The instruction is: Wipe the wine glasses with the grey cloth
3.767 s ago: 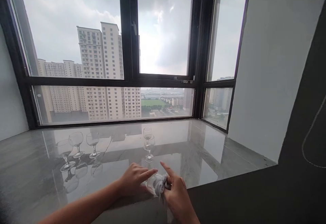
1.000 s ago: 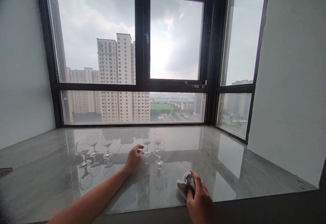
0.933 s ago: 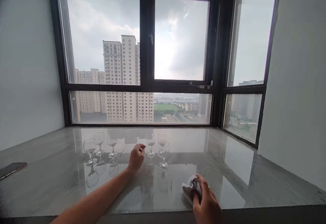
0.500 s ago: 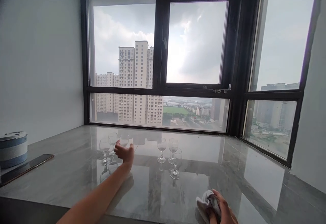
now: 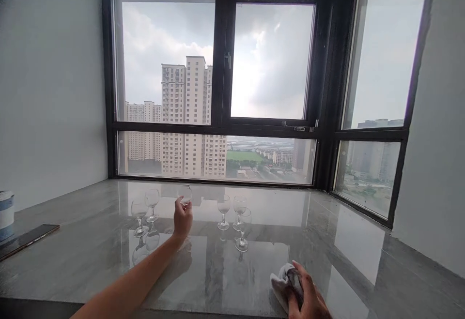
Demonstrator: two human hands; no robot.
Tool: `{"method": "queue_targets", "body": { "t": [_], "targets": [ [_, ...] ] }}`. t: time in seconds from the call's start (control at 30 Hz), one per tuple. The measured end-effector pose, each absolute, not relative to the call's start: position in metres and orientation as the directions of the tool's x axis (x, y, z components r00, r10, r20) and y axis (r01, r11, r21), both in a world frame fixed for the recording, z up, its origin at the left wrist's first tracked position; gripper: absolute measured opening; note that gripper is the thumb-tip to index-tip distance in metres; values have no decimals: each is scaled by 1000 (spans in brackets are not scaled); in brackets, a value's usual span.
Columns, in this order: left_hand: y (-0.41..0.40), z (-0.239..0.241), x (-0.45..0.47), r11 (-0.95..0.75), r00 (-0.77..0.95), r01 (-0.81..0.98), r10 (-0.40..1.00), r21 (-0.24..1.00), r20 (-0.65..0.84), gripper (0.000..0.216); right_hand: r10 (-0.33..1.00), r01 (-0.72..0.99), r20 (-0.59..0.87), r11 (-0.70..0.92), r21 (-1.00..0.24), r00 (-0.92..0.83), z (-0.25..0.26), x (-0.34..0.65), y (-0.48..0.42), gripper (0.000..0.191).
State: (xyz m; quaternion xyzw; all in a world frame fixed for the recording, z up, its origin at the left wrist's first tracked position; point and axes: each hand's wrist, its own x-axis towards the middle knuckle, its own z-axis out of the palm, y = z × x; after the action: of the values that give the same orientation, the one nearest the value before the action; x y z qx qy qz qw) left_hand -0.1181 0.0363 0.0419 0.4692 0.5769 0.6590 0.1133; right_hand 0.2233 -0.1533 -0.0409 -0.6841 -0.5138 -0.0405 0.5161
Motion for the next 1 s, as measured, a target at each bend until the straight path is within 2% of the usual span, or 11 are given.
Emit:
{"method": "queue_targets", "body": {
  "t": [0.1,0.17,0.3,0.4,0.5,0.63,0.8,0.87,1.0],
  "targets": [
    [9,45,-89,-635,-151,481,620,605,770,45,636,712,578,63,-700,511,-23,218,-163,47],
    [-11,43,-71,-769,103,486,521,414,847,45,637,671,565,99,-734,524,-10,218,-170,49],
    [-43,35,-42,-929,542,364,267,64,797,38,609,582,533,140,-801,587,16,209,-186,57],
    [-56,31,-29,-976,710,210,114,-54,695,31,573,508,500,163,-846,649,30,193,-194,62],
    [-60,31,-26,-984,731,180,127,-11,671,31,612,394,449,233,-889,651,37,176,-197,67],
    [-60,33,-28,-981,703,176,185,85,686,29,739,123,361,358,-926,569,36,167,-190,64],
    [-67,32,-21,-926,652,193,369,325,663,28,898,-245,115,237,-940,425,24,158,-182,86],
    [-69,31,-19,-886,667,190,432,423,607,22,908,-302,108,244,-921,405,21,145,-180,86],
    [-67,30,-19,-778,676,186,544,600,497,16,831,-337,123,349,-874,543,21,124,-179,81]
  ]
}}
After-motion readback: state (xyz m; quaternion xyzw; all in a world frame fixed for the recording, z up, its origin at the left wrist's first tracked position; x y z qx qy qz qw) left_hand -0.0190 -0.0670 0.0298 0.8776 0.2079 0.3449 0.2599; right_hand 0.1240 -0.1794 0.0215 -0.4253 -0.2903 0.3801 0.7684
